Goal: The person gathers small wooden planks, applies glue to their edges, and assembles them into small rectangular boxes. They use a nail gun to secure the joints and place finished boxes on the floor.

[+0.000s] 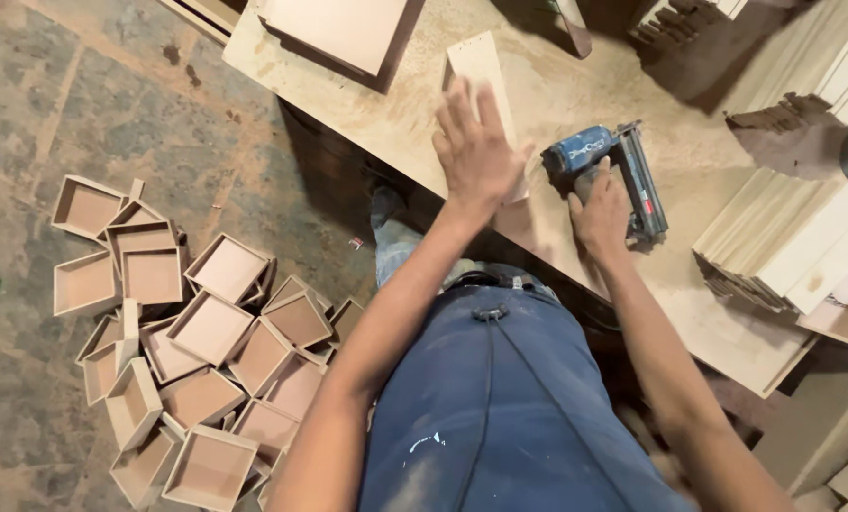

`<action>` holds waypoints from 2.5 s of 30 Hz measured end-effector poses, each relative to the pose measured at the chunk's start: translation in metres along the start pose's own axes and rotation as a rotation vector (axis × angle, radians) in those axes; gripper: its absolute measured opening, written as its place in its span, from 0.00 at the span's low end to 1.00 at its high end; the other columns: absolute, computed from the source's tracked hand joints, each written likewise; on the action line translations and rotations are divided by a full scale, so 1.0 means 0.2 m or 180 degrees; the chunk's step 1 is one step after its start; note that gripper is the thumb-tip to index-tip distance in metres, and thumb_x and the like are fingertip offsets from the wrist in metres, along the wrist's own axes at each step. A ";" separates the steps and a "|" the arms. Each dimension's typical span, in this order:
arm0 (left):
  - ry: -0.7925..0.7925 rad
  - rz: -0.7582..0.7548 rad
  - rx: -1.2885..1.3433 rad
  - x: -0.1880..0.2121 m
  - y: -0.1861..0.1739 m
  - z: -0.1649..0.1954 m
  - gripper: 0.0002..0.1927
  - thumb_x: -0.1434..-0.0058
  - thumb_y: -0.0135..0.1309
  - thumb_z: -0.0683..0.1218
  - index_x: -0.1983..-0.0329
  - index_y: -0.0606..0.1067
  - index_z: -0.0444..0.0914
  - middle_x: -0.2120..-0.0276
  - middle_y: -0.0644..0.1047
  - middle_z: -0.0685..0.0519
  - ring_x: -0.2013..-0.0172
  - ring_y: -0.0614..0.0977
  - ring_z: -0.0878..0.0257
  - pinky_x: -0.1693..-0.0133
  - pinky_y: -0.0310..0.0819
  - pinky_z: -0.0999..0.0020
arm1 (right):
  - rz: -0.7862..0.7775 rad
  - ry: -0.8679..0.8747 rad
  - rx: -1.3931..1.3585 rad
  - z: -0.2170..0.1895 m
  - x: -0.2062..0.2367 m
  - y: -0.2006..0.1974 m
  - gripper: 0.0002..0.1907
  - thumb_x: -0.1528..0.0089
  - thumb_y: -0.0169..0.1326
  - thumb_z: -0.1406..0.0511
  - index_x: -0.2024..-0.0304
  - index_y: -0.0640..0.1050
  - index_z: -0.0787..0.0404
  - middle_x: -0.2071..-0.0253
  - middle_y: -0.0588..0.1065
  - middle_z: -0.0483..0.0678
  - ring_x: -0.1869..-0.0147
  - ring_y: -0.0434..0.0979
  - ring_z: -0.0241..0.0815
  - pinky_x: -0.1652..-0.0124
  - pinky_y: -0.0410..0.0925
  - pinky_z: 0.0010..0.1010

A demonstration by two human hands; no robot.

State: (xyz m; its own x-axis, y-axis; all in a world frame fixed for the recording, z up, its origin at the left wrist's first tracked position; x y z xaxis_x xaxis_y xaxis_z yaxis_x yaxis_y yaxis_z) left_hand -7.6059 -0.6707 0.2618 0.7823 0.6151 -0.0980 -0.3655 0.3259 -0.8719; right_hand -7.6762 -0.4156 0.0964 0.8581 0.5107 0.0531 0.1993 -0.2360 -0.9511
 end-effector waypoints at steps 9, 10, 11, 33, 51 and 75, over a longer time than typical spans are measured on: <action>-0.1386 0.0043 0.1529 0.07 0.03 -0.42 0.61 0.56 0.63 0.39 0.23 0.41 0.33 0.42 0.72 0.32 0.47 0.79 0.39 0.46 0.74 0.56 | 0.0531 -0.0284 -0.0587 -0.31 0.02 -0.17 0.29 0.37 0.65 0.59 0.37 0.73 0.61 0.46 0.74 0.57 0.41 0.74 0.57 0.44 0.70 0.46; -0.1260 0.0146 0.2080 0.08 0.02 -0.49 0.58 0.55 0.61 0.38 0.23 0.44 0.33 0.41 0.73 0.33 0.46 0.79 0.42 0.45 0.74 0.57 | 0.0219 0.0088 -0.1369 -0.31 0.00 -0.14 0.27 0.36 0.63 0.59 0.37 0.73 0.62 0.47 0.76 0.55 0.42 0.75 0.54 0.46 0.71 0.44; -0.1123 0.0249 0.2627 0.10 0.01 -0.55 0.56 0.55 0.59 0.36 0.23 0.46 0.32 0.41 0.74 0.35 0.45 0.80 0.45 0.44 0.75 0.58 | -0.0103 0.0463 -0.2150 -0.32 -0.01 -0.11 0.26 0.36 0.61 0.59 0.38 0.74 0.64 0.47 0.77 0.52 0.44 0.77 0.51 0.48 0.72 0.43; -0.1959 -0.0996 0.3961 -0.01 0.83 -0.79 0.14 0.39 0.56 0.40 0.52 0.77 0.27 0.65 0.80 0.45 0.69 0.81 0.56 0.66 0.77 0.60 | 0.0162 -0.0592 -0.1800 -0.78 -0.02 -0.79 0.29 0.42 0.70 0.61 0.42 0.77 0.66 0.56 0.82 0.57 0.56 0.85 0.44 0.55 0.76 0.32; -0.0451 -0.0387 0.2482 0.25 0.31 -0.54 0.12 0.41 0.59 0.43 0.54 0.78 0.34 0.68 0.82 0.45 0.69 0.86 0.53 0.65 0.78 0.61 | 0.0506 -0.0936 -0.1349 -0.79 -0.03 -0.54 0.35 0.47 0.73 0.55 0.46 0.76 0.70 0.59 0.79 0.59 0.57 0.83 0.54 0.58 0.74 0.38; 0.1542 -0.0010 0.1976 0.37 -0.07 -0.15 0.18 0.42 0.63 0.36 0.48 0.78 0.36 0.67 0.78 0.48 0.67 0.81 0.53 0.64 0.76 0.60 | 0.0076 -0.0907 -0.2393 -0.74 0.06 -0.52 0.11 0.36 0.61 0.73 0.51 0.81 0.67 0.56 0.82 0.55 0.55 0.84 0.45 0.55 0.74 0.31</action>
State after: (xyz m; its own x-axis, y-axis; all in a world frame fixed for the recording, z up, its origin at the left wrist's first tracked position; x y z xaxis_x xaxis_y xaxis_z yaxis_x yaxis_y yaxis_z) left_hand -7.5281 -0.6514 0.2533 0.8643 0.2786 -0.4188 -0.4661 0.7564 -0.4590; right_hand -7.6167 -0.5071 0.2405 0.7325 0.6660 -0.1408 0.5349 -0.6911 -0.4861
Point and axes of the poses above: each hand's wrist, its own x-axis away from the middle knuckle, its own y-axis out of the palm, z = x × y, the point moved 7 cm from there along -x, towards the middle knuckle
